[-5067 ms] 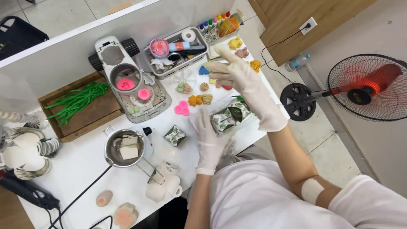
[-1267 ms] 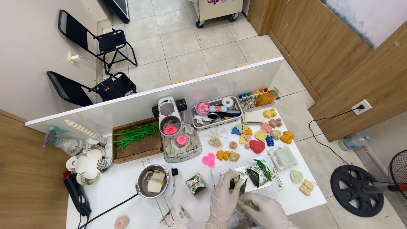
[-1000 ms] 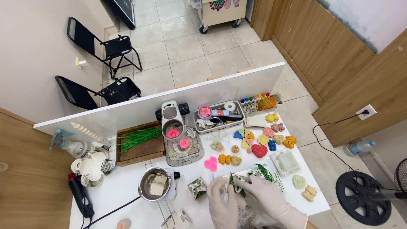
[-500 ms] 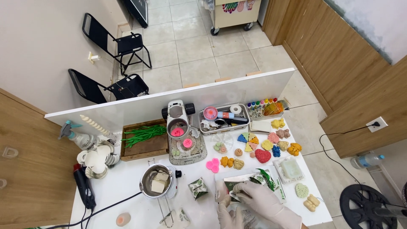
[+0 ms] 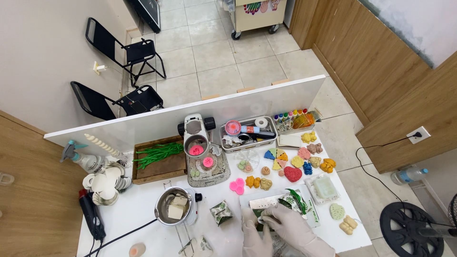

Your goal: Packaging and labeling hand-made candles at a production station.

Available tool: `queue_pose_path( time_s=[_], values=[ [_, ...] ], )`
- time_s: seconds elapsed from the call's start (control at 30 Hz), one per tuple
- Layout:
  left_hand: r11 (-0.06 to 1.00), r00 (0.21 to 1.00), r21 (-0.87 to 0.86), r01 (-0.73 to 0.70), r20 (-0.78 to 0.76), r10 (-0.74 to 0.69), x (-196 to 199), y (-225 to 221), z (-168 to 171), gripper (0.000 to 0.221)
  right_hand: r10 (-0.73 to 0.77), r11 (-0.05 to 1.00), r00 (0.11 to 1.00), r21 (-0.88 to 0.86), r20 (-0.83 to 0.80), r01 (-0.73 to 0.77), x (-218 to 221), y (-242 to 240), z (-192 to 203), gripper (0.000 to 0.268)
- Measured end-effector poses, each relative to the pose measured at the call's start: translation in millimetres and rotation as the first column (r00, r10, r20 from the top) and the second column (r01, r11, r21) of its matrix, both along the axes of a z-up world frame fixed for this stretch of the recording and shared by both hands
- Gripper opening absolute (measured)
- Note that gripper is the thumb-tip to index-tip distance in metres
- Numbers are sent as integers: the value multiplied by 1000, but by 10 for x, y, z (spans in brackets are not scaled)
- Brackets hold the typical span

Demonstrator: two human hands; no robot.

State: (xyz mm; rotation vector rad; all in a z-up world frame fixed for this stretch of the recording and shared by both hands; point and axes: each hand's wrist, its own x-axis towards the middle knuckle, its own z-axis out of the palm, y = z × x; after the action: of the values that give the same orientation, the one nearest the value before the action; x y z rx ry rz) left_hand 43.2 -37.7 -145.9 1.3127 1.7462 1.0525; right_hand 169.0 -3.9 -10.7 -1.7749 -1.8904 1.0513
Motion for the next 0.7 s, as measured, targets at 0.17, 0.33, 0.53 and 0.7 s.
queue_pose_path(
  time_s=[0.17,0.33,0.53,0.7],
  values=[
    [961,979,-244,128,-127,-162,-116,107,440,34,-103,994,993,-34,-50,102,-43,-44,-105,20],
    [941,949,-290,172,-207,-238,-150,167,683,28,-126,989,991,-81,-47,122,-88,10,149,26],
    [952,961,-232,202,-141,-238,-147,115,724,35,-44,986,999,-161,28,48,-104,40,294,39],
    [941,971,-271,205,-67,-231,-172,102,727,42,45,982,997,-186,70,-32,-84,85,340,32]
  ],
)
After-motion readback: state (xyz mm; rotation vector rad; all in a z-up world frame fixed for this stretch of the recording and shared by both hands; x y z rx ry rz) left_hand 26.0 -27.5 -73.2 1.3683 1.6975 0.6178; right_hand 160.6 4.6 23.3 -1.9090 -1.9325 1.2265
